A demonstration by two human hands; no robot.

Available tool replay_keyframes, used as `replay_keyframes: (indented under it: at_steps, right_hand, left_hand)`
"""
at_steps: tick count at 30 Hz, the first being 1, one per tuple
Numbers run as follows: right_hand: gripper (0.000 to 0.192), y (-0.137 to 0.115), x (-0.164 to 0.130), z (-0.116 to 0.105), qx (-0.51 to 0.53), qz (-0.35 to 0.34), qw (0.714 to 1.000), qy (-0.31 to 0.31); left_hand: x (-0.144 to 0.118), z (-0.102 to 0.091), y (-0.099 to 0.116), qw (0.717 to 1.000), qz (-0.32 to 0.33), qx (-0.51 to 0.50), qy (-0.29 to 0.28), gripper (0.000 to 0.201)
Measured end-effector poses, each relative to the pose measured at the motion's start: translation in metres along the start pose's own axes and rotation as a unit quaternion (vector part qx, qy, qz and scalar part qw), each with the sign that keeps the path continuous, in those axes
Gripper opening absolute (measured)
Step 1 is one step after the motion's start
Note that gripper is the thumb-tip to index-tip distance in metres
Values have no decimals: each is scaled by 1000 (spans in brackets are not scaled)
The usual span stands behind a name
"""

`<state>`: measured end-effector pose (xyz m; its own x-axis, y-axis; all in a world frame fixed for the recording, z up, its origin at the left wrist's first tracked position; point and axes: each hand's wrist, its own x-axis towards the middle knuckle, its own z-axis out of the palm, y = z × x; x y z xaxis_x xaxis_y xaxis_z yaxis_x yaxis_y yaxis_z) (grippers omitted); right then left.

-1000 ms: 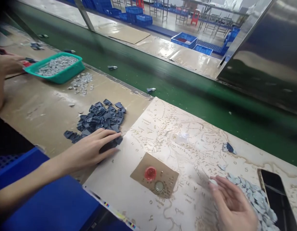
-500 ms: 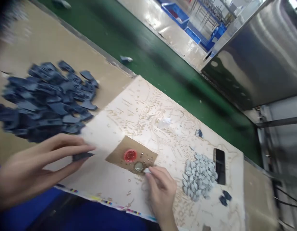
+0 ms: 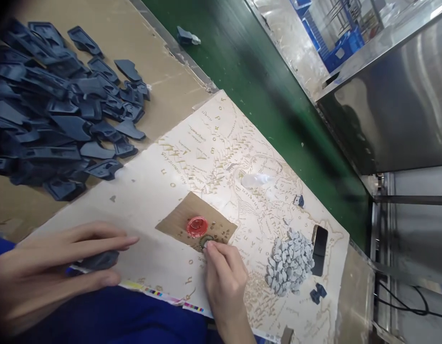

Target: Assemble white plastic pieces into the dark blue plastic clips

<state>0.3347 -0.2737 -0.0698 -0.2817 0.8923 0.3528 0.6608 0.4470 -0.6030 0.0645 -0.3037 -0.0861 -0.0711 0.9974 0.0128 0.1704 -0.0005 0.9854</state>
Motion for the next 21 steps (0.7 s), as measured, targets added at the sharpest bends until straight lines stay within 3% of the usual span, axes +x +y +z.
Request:
replay_keyframes:
  at_steps: [2,4,7,9,12,16,21]
  right_hand:
    - [36,0,1,0,-2,3,1000,-3]
    - [31,-1,2,-1,3,9,1000,3]
    - [22,-7,3,-3,23,37,998,45]
    - [13,-18,2,-4,78,113,985,100]
    - [4,-42,3,0,242,229,933,137]
    - [6,-67,10,13,381,253,878,141]
    - [13,-66,9,16,333,233,901,152]
  left_hand:
    - [-2,2,-2,999,-19,-28,-18,31]
    - [-4,7,2,994,-79,-73,-18,35]
    - [-4,18,14,981,-124,-145,-26,37]
    - [-2,24,20,981,-88,-165,-49,32]
    - [6,32,28,988,-25,-148,-41,23]
    - [14,41,38,992,25,-124,-14,18]
    - [16,47,40,994,74,-86,-12,19]
